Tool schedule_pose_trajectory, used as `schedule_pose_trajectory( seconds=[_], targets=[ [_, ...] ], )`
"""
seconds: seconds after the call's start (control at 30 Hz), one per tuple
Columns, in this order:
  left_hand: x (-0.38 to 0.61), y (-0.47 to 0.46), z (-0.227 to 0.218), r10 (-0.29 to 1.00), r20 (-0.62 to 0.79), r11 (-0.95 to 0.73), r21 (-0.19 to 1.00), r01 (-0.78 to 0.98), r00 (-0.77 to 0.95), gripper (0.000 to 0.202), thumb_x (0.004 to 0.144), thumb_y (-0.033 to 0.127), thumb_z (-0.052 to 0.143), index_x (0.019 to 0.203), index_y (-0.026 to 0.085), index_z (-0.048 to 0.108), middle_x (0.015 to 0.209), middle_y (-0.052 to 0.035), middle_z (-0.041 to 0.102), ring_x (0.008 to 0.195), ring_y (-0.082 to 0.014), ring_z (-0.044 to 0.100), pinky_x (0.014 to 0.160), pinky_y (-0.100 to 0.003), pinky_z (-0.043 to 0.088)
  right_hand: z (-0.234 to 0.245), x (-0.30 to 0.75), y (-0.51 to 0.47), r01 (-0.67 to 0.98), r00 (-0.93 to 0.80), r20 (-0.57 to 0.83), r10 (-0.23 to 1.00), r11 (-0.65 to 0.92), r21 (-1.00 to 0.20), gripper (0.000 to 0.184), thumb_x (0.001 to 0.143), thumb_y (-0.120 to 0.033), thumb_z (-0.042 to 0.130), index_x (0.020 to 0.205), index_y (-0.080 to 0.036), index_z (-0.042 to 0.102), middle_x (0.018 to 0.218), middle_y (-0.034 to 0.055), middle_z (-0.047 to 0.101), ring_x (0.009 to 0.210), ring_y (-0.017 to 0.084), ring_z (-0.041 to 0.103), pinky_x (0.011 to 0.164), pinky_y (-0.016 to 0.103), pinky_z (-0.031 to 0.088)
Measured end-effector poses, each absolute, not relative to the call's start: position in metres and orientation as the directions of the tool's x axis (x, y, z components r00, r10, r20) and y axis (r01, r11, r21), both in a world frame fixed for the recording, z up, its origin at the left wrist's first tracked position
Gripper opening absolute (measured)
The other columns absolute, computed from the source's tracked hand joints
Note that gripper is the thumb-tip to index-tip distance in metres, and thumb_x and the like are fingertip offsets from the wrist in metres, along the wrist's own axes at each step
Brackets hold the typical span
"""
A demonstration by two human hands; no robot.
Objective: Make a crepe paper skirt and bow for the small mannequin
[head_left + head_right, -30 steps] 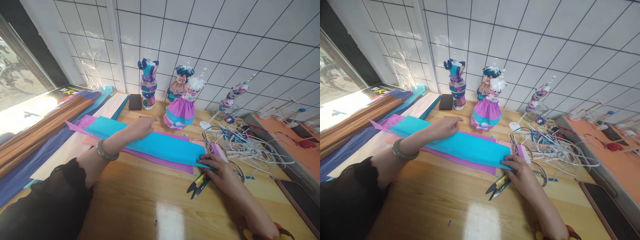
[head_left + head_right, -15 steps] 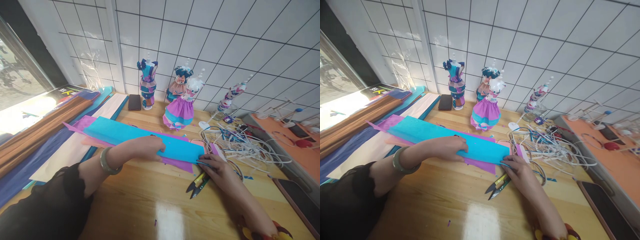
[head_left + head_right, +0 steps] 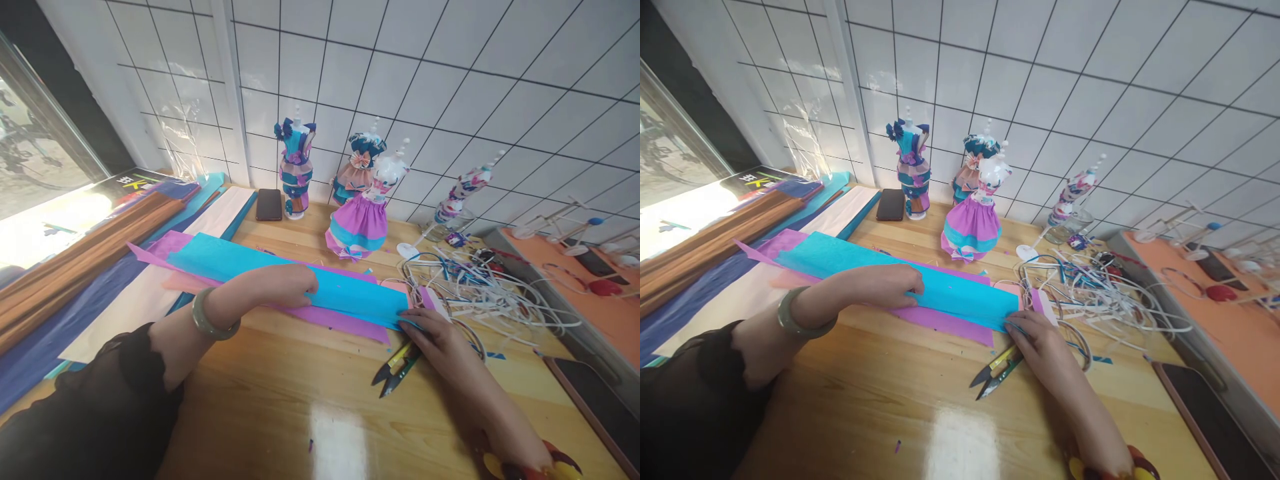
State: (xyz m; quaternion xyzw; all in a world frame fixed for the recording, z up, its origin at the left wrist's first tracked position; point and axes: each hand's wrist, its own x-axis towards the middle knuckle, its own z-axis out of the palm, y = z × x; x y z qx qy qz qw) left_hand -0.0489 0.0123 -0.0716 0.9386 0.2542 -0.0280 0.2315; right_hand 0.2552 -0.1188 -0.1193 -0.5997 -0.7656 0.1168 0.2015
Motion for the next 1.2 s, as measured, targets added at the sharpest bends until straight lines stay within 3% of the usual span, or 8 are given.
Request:
schedule_pose_trajectory(
  seconds=[0.2,0.33,0.53,0.67,0.97,1.07,1.2],
  targets=[
    [-0.057,0.018,-0.062,0.520,-0.291,-0.747,0.300,0.593,0.803,0.012,0.062,0.013,0.045,0.051,0.018,0.044,0.052,-0.0012,0.042,0.049,-0.0136,0.037,0.050,-0.030,0.024,-0.121,0.257,-0.119,0.872,-0.160,0.166,0.973,0.218,-0.439,0.027,0.088,-0.036,0.043,0.096,-0.022,0.065,0.099,0.0078,0.067,0.094,0.024,0.061,0.082,0.037,0.049],
    [-0.065,0.028,-0.058,0.601,-0.343,-0.704,0.200,0.681,0.722,0.010,0.064,0.016,0.043,0.056,0.018,0.047,0.057,-0.0028,0.049,0.051,-0.0143,0.040,0.051,-0.029,0.027,-0.120,0.255,-0.119,0.878,-0.142,0.172,0.975,0.204,-0.433,0.027,0.088,-0.036,0.043,0.095,-0.022,0.065,0.097,0.0083,0.068,0.092,0.024,0.061,0.080,0.038,0.049],
    [-0.074,0.044,-0.063,0.600,-0.322,-0.676,0.285,0.679,0.732,0.014,0.070,0.026,0.043,0.068,0.019,0.055,0.070,-0.0039,0.058,0.059,-0.0157,0.049,0.051,-0.027,0.029,-0.122,0.259,-0.119,0.895,-0.144,0.211,0.967,0.218,-0.388,0.029,0.079,-0.024,0.049,0.103,-0.021,0.064,0.101,0.0085,0.067,0.094,0.024,0.062,0.081,0.039,0.049],
    [-0.074,0.047,-0.065,0.602,-0.320,-0.659,0.319,0.681,0.732,0.015,0.072,0.026,0.044,0.069,0.018,0.057,0.070,-0.0034,0.059,0.060,-0.0153,0.049,0.052,-0.027,0.029,-0.123,0.263,-0.120,0.918,-0.055,0.251,0.966,0.148,-0.368,0.032,0.074,-0.020,0.048,0.100,-0.022,0.065,0.101,0.0068,0.068,0.092,0.024,0.063,0.078,0.038,0.050],
    [-0.078,0.058,-0.071,0.601,-0.275,-0.662,0.355,0.660,0.751,0.032,0.082,0.043,0.039,0.075,0.018,0.058,0.077,-0.0046,0.062,0.064,-0.0154,0.053,0.055,-0.026,0.031,-0.117,0.254,-0.123,0.835,0.124,0.142,0.982,-0.026,-0.549,0.030,0.083,-0.034,0.045,0.101,-0.020,0.064,0.094,0.0060,0.069,0.083,0.023,0.063,0.070,0.032,0.048],
    [-0.078,0.060,-0.073,0.630,-0.261,-0.647,0.344,0.680,0.731,0.037,0.083,0.047,0.038,0.074,0.017,0.058,0.076,-0.0051,0.062,0.064,-0.0158,0.053,0.055,-0.026,0.031,-0.113,0.248,-0.124,0.808,0.172,0.101,0.980,-0.081,-0.584,0.033,0.086,-0.042,0.041,0.090,-0.019,0.064,0.079,0.0041,0.067,0.072,0.020,0.060,0.060,0.028,0.045],
    [-0.076,0.062,-0.075,0.651,-0.239,-0.639,0.339,0.691,0.720,0.041,0.082,0.051,0.037,0.073,0.017,0.056,0.075,-0.0054,0.061,0.064,-0.0163,0.053,0.055,-0.027,0.031,-0.114,0.246,-0.123,0.774,0.218,0.061,0.974,-0.134,-0.619,0.038,0.085,-0.048,0.042,0.063,-0.019,0.053,0.054,-0.0022,0.050,0.052,0.012,0.046,0.048,0.023,0.035]
  ],
)
